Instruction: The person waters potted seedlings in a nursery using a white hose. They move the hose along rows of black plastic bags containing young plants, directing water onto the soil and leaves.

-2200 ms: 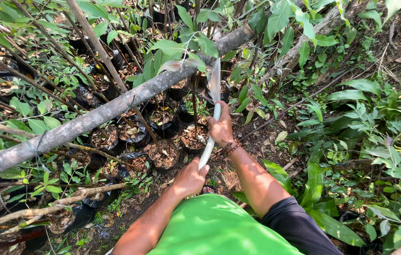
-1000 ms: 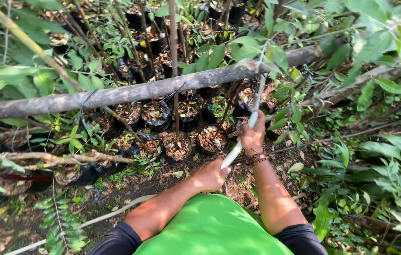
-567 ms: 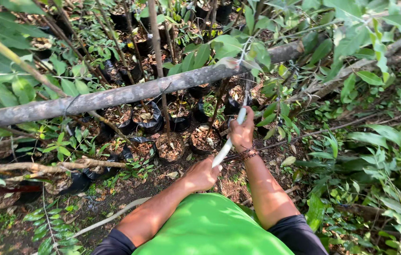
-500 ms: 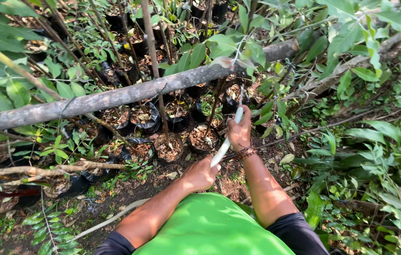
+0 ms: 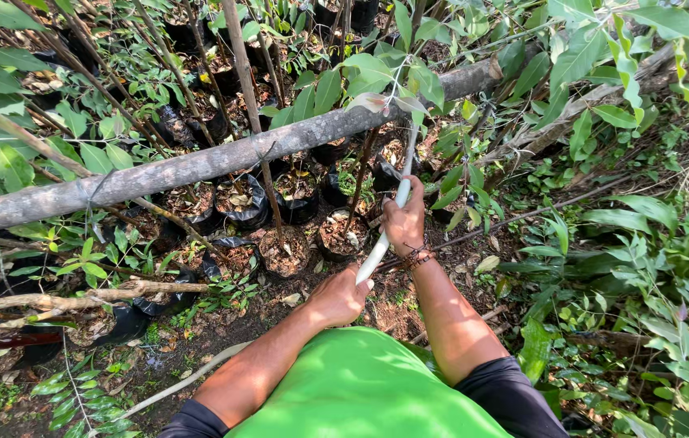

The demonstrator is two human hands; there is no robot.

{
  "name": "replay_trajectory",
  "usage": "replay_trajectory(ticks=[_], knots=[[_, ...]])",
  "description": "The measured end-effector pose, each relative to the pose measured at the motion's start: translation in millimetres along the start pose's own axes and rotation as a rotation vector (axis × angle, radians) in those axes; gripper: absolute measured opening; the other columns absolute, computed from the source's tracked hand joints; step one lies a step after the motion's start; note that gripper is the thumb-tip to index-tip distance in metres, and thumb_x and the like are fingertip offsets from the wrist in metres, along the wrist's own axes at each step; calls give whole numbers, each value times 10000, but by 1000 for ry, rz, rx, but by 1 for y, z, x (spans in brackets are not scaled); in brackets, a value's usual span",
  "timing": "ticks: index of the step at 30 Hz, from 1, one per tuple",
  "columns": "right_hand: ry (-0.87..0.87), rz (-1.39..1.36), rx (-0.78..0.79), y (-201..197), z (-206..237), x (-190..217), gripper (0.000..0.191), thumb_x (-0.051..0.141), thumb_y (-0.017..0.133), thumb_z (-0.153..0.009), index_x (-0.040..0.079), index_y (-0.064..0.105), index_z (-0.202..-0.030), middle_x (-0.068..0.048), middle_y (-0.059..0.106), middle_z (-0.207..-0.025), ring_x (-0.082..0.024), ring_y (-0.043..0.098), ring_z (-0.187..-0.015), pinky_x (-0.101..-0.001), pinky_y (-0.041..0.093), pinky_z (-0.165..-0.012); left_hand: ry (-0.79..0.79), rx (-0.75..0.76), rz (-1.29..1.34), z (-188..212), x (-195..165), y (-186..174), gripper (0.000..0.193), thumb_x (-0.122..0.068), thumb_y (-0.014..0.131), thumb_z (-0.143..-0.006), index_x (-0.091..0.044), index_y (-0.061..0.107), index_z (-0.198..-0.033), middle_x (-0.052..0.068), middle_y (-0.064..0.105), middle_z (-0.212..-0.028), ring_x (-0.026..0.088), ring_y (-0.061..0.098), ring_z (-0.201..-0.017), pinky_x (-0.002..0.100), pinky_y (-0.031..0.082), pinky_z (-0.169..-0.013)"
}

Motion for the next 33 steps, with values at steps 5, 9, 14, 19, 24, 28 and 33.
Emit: replay_trajectory(ticks=[5, 9, 14, 19, 24, 28, 33], knots=[[0, 9, 16, 1, 1, 3, 544, -6, 543, -880, 111, 340, -1371, -33, 547, -697, -148, 543, -494, -296, 499, -396, -29, 9, -6, 4, -4, -2, 506, -250, 478, -1064, 43, 383, -1467, 43, 589, -797, 96, 438, -451, 263, 391, -373], [21, 30, 8, 1, 2, 6, 547, -8, 539, -871, 112, 340, -1367, -30, 550, -685, -150, 545, -487, -301, 503, -387, -28, 11, -6, 4, -5, -3, 517, -249, 479, -1065, 50, 384, -1476, 43, 593, -796, 100, 436, -451, 262, 385, -371], [31, 29, 6, 1, 2, 8, 557, -7, 545, -873, 116, 341, -1376, -29, 551, -698, -148, 542, -489, -302, 510, -391, -11, -1, -20, 2, -4, -2, 594, -233, 492, -1054, 93, 295, -1510, 72, 617, -789, 121, 456, -439, 278, 393, -370], [15, 32, 6, 0, 2, 9, 558, -18, 550, -877, 113, 347, -1380, -33, 550, -710, -150, 543, -488, -299, 504, -383, 46, -26, -36, -2, -2, -1, 597, -219, 501, -1050, 137, 307, -1488, 93, 645, -776, 134, 510, -442, 289, 424, -371], [54, 104, -19, 0, 1, 7, 552, -31, 540, -891, 132, 334, -1376, -40, 550, -699, -159, 561, -479, -305, 518, -371, 54, -24, -38, -4, -1, -1, 591, -215, 506, -1045, 135, 317, -1482, 94, 651, -773, 139, 522, -443, 299, 427, -371], [50, 105, -23, 0, -1, 6, 551, -42, 544, -895, 139, 342, -1375, -33, 556, -713, -154, 569, -495, -304, 526, -378, 49, -16, -30, -4, -1, -2, 591, -209, 499, -1047, 138, 310, -1486, 100, 648, -772, 138, 503, -428, 299, 416, -361], [52, 104, -28, 0, -2, 3, 552, -33, 549, -899, 144, 340, -1378, -26, 548, -705, -150, 565, -495, -300, 521, -377, 44, -15, -38, -3, -1, -3, 612, -207, 499, -1049, 151, 282, -1496, 100, 644, -754, 132, 487, -414, 286, 397, -351]])
Point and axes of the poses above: each hand's wrist, its own z-axis away from the middle knuckle, its own y-axis out of the palm, x = y × z, the point moved 3 cm from there along -z, towards the middle knuckle
